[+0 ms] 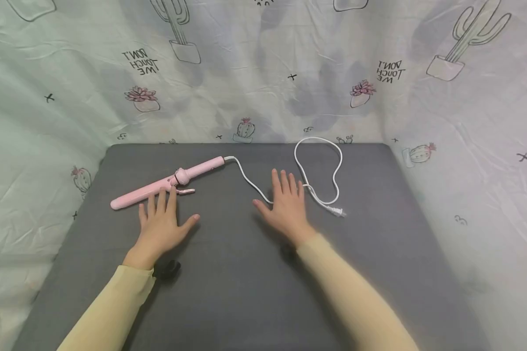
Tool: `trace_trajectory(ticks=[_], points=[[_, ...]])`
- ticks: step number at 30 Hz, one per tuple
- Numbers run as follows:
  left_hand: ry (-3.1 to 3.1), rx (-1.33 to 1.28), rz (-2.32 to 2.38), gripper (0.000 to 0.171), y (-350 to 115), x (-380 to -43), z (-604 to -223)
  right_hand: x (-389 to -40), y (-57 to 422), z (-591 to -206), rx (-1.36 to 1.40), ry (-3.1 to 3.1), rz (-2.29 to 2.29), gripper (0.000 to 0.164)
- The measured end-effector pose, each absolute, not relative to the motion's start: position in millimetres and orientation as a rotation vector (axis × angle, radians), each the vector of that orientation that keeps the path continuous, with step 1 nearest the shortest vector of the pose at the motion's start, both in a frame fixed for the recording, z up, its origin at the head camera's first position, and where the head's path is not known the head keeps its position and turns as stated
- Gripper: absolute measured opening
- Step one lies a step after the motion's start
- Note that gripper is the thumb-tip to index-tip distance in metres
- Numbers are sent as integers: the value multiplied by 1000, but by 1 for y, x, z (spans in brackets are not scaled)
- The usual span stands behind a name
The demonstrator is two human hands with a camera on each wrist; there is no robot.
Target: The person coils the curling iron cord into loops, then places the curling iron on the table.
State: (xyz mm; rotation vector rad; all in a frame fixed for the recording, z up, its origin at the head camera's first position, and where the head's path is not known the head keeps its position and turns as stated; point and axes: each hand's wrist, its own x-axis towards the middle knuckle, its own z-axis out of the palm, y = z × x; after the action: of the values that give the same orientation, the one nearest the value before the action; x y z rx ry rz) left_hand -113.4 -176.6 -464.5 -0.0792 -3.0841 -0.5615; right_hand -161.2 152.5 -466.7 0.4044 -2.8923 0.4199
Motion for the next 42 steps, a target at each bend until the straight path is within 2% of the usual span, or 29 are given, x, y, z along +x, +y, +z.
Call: trace_trajectory(ticks=[12,22,26,37,42], points=[[-3041,-140,-667,106,-172,-162,-465,-184,131,-472,381,-2898,649,98],[-2956,-225,-874,82,-169,-199,-464,-198,115,-476,208,-2960,1027,93],[-3008,-220,-830,79,-165,-206,-464,-201,112,-482,159,-2965,1156,82],[-3077,-205,-625,68,-158,-209,-464,-208,114,-493,-3,-2954,1230,32],[-3090,-221,-568,63,-157,-209,-464,-210,118,-493,-21,-2930,1208,22]])
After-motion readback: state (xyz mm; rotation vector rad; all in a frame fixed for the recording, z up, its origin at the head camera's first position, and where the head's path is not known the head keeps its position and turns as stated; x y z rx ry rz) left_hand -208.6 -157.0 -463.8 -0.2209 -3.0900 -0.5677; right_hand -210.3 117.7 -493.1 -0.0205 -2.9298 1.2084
